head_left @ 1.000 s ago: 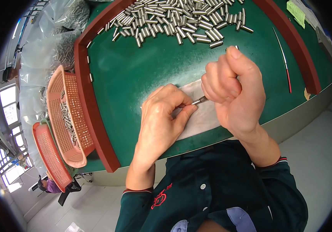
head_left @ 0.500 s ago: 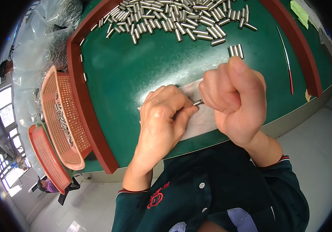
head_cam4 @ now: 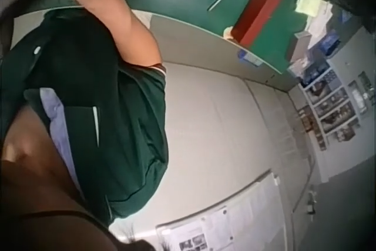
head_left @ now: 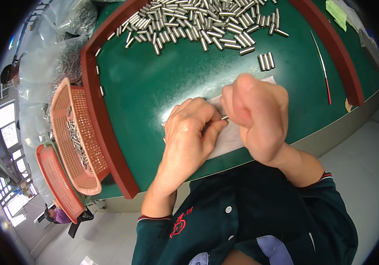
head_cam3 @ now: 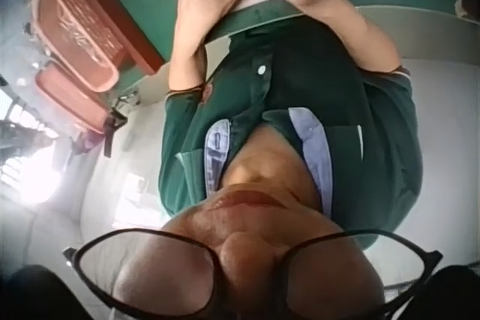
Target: Inspecting and assembling small metal cylindrical components using a precision needle tool at an industrial workstation.
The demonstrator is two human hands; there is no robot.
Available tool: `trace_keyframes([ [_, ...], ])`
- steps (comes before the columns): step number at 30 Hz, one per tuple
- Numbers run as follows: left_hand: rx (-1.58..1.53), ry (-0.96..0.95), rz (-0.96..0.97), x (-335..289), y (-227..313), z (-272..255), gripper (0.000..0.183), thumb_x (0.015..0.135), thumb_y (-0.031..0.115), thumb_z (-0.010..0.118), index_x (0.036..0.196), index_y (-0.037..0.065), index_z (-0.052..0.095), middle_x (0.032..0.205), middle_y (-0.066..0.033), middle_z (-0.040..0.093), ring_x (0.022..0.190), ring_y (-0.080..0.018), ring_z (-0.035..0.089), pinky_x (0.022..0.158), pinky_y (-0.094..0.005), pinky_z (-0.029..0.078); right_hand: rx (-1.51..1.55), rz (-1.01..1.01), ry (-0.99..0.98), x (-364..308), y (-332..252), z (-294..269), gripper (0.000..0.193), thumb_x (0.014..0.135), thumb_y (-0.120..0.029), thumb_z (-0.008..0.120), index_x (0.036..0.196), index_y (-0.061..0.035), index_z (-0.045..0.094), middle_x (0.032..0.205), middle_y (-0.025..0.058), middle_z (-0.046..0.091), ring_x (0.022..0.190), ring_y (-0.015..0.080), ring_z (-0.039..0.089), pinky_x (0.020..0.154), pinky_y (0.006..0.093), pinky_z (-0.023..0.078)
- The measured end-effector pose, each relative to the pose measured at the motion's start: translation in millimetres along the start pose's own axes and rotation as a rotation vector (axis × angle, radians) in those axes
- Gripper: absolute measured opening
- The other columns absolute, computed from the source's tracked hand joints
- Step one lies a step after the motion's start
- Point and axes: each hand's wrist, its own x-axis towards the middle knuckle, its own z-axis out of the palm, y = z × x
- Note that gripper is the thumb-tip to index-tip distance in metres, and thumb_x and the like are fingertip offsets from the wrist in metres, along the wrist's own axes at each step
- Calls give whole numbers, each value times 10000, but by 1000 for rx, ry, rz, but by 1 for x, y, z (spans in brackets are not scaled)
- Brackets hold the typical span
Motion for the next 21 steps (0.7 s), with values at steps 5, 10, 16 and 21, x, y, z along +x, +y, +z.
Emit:
trace_keyframes([
  [5,-143,64,-47,-4,-1,4,127,670,22,672,706,14,551,666,-63,531,617,-194,503,591,-295,412,106,98,118,1,-2,-13,436,912,-210,319,491,-112,260,423,-16,251,397,68,161,384,240,161],
  [10,-545,119,-312,-5,-1,-2,91,738,27,651,777,-19,583,692,20,546,618,-39,441,602,-187,402,167,69,133,0,-1,-14,432,916,-208,313,497,-117,256,415,-14,253,384,67,155,368,234,161],
  [16,-581,99,-342,-5,-7,0,139,763,44,630,869,-44,607,695,22,562,627,-35,450,607,-181,404,250,61,102,-1,1,-18,420,905,-174,358,506,-79,267,458,-32,277,415,43,209,388,227,171],
  [21,-542,87,-307,-2,-6,2,125,790,44,594,879,-43,606,698,-11,589,625,-44,462,608,-190,411,194,63,115,1,1,-17,430,915,-204,320,500,-114,259,418,-13,257,383,66,164,367,237,165],
])
